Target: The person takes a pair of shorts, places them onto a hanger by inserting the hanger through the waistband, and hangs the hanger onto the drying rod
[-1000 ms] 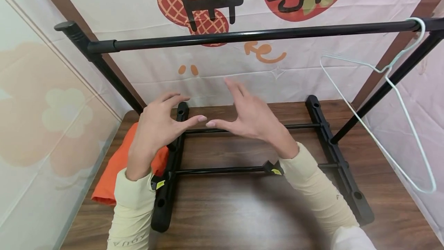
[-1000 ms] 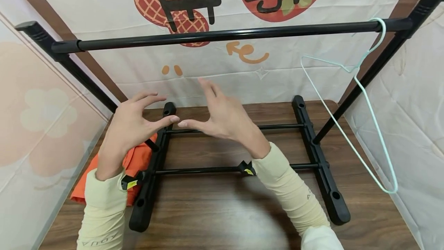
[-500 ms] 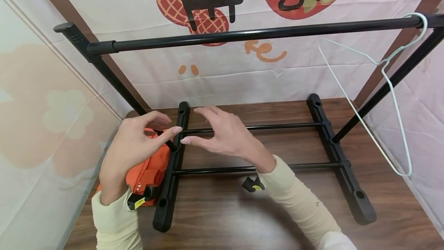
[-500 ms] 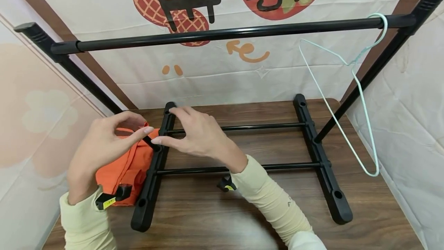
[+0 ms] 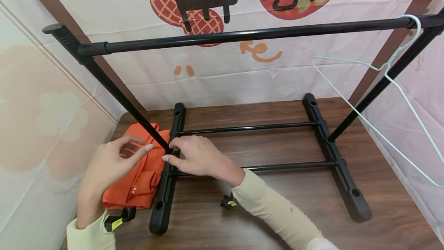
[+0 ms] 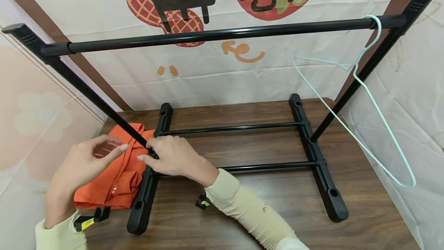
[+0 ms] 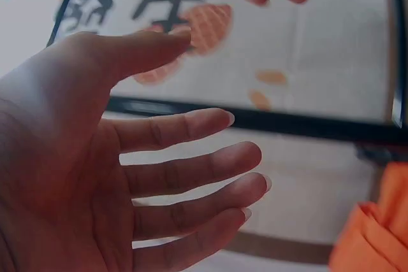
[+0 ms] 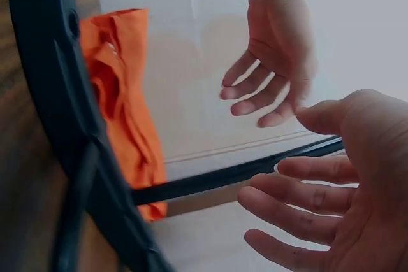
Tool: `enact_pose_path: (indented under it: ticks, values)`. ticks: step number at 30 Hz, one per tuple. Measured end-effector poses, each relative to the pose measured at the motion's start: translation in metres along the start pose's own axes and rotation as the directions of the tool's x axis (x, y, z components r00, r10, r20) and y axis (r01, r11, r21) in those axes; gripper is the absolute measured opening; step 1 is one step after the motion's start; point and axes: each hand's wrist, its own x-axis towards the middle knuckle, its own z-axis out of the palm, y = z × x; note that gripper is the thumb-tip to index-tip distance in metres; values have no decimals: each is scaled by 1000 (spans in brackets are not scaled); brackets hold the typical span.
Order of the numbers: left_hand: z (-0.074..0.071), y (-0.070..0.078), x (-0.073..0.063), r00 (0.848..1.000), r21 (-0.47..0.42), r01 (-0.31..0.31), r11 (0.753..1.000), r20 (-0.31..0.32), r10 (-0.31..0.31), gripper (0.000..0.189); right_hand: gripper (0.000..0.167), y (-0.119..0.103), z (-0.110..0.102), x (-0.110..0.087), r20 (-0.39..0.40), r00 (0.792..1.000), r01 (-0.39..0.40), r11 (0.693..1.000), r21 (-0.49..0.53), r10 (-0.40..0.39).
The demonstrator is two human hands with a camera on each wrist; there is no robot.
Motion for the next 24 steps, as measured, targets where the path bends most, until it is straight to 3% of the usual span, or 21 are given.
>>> enact_pose_path:
  ticks: [4,11,13,15,17,18,21,22,24]
  values:
    - [9,-29,0,997,-3,73,997,15,-73,58,33,0,21,8,34,999,-20,995,97,17]
    - [29,-81,13,991,-21,104,994,-87,-105,59,36,-6,51,18,132,989,-98,961,260,65]
    - [35,-94,16,988,-24,111,994,-107,-113,58,40,-10,59,19,168,981,-143,939,313,94]
    - [40,-104,18,982,-43,136,990,-125,-141,58,43,-15,66,21,204,968,-221,886,407,148]
    - [45,-112,20,975,-56,166,985,-139,-172,60,47,-20,72,22,247,942,-328,778,535,227]
    - [47,-116,21,972,-63,178,982,-146,-186,61,49,-22,75,24,271,925,-379,700,605,266]
    - [53,-127,24,961,-60,214,975,-168,-221,67,59,-33,81,30,346,874,-469,412,781,340]
    - [54,-131,25,958,-55,227,972,-167,-233,70,64,-36,83,32,372,860,-485,329,810,350]
    - [57,-138,27,954,-51,257,965,-148,-262,79,73,-44,87,37,414,835,-502,196,842,361]
